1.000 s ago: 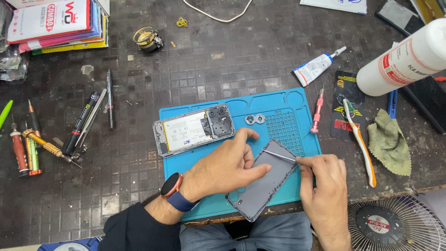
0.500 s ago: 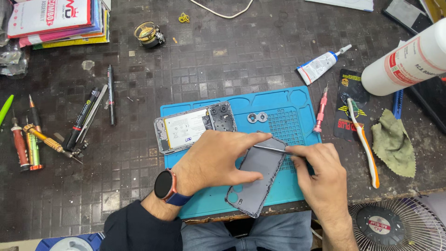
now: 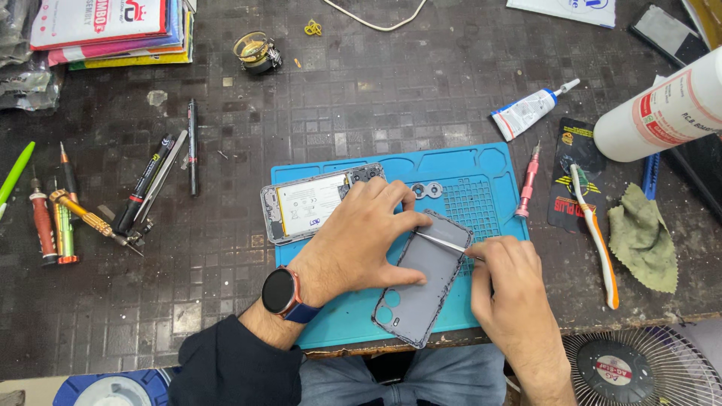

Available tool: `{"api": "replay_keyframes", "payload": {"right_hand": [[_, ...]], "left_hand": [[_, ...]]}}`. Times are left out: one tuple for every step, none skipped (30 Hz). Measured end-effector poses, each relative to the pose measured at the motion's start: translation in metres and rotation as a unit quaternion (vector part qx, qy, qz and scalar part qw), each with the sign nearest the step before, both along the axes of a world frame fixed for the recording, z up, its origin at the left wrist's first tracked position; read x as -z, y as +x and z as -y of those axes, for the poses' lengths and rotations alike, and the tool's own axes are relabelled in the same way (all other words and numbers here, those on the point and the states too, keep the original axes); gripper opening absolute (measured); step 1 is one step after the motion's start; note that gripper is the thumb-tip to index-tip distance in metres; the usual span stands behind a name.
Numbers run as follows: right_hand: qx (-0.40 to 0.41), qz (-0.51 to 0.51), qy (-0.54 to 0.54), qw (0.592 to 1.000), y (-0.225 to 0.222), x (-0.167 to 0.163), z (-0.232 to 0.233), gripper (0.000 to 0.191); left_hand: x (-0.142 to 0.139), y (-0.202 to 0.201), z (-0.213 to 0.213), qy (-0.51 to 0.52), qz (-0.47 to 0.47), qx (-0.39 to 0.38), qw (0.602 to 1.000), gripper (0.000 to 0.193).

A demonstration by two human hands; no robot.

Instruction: The person applies adhesive to the interior frame of a disassembled smartphone, places a new battery inside, and then fits the back cover onto the device. The person also uses a metal tool to spread adhesive along the edges of the back cover.

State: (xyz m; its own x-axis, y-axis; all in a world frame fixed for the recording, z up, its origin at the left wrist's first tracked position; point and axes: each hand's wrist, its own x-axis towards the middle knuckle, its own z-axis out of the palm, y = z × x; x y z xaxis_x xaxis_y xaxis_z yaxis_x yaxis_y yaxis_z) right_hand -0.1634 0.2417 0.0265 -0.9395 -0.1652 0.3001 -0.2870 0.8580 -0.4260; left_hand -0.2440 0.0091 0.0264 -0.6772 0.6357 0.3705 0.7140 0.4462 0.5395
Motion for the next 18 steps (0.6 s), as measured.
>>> {"api": "replay_keyframes", "payload": {"right_hand": [[0.010,0.006,-0.011,1.000,0.000,0.000,0.001,0.023],[0.020,0.012,-0.021,1.000,0.001,0.000,0.003,0.021],[0.030,0.019,-0.031,0.999,0.001,0.000,0.004,0.021],[0.035,0.010,-0.027,0.999,0.001,-0.001,0.005,0.020],[0.040,0.001,-0.022,0.999,0.001,-0.001,0.006,0.019],[0.044,-0.008,-0.018,0.999,0.001,-0.001,0.007,0.019],[0.046,-0.010,-0.017,0.999,0.000,-0.001,0.007,0.019],[0.049,-0.012,-0.017,0.999,0.000,-0.002,0.007,0.018],[0.053,-0.013,-0.015,0.998,0.001,-0.003,0.008,0.018],[0.054,-0.012,-0.016,0.998,0.002,-0.003,0.008,0.018],[0.054,-0.011,-0.017,0.998,0.003,-0.004,0.010,0.018],[0.053,-0.010,-0.019,0.998,0.004,-0.004,0.011,0.018],[0.054,-0.004,-0.014,0.998,0.004,-0.005,0.011,0.018],[0.056,0.001,-0.008,0.998,0.005,-0.006,0.012,0.019],[0.057,0.006,-0.003,0.998,0.006,-0.006,0.012,0.019],[0.056,0.003,0.001,0.998,0.006,-0.006,0.013,0.020],[0.057,0.001,0.006,0.998,0.006,-0.005,0.013,0.021],[0.057,-0.001,0.011,0.998,0.006,-0.005,0.014,0.022]], "left_hand": [[0.001,0.000,0.000,0.001,0.003,0.000,1.000,0.065],[0.001,0.000,0.000,0.002,0.004,-0.001,1.000,0.065],[0.002,0.000,0.000,0.003,0.006,-0.001,1.000,0.065],[0.003,-0.001,-0.001,0.004,0.008,-0.001,1.000,0.065],[0.003,0.000,0.000,0.003,0.007,0.000,1.000,0.065],[0.003,-0.001,0.000,0.002,0.007,0.000,1.000,0.065],[0.004,-0.001,0.000,0.001,0.007,0.001,1.000,0.066],[0.004,-0.001,-0.001,-0.003,0.013,0.000,1.000,0.066],[0.004,-0.001,-0.001,-0.007,0.018,0.000,1.000,0.067],[0.004,-0.001,-0.002,-0.012,0.022,-0.001,1.000,0.068],[0.005,-0.002,-0.003,-0.014,0.021,-0.001,1.000,0.068],[0.005,-0.002,-0.003,-0.016,0.020,-0.001,1.000,0.068],[0.005,-0.002,-0.003,-0.018,0.020,-0.002,1.000,0.067],[0.005,-0.002,-0.003,-0.016,0.017,-0.002,1.000,0.067],[0.005,-0.002,-0.003,-0.014,0.014,-0.002,1.000,0.067],[0.005,-0.002,-0.003,-0.012,0.011,-0.002,1.000,0.067],[0.006,-0.002,-0.003,-0.011,0.014,-0.003,1.000,0.067],[0.006,-0.002,-0.003,-0.010,0.016,-0.004,1.000,0.067]]}}
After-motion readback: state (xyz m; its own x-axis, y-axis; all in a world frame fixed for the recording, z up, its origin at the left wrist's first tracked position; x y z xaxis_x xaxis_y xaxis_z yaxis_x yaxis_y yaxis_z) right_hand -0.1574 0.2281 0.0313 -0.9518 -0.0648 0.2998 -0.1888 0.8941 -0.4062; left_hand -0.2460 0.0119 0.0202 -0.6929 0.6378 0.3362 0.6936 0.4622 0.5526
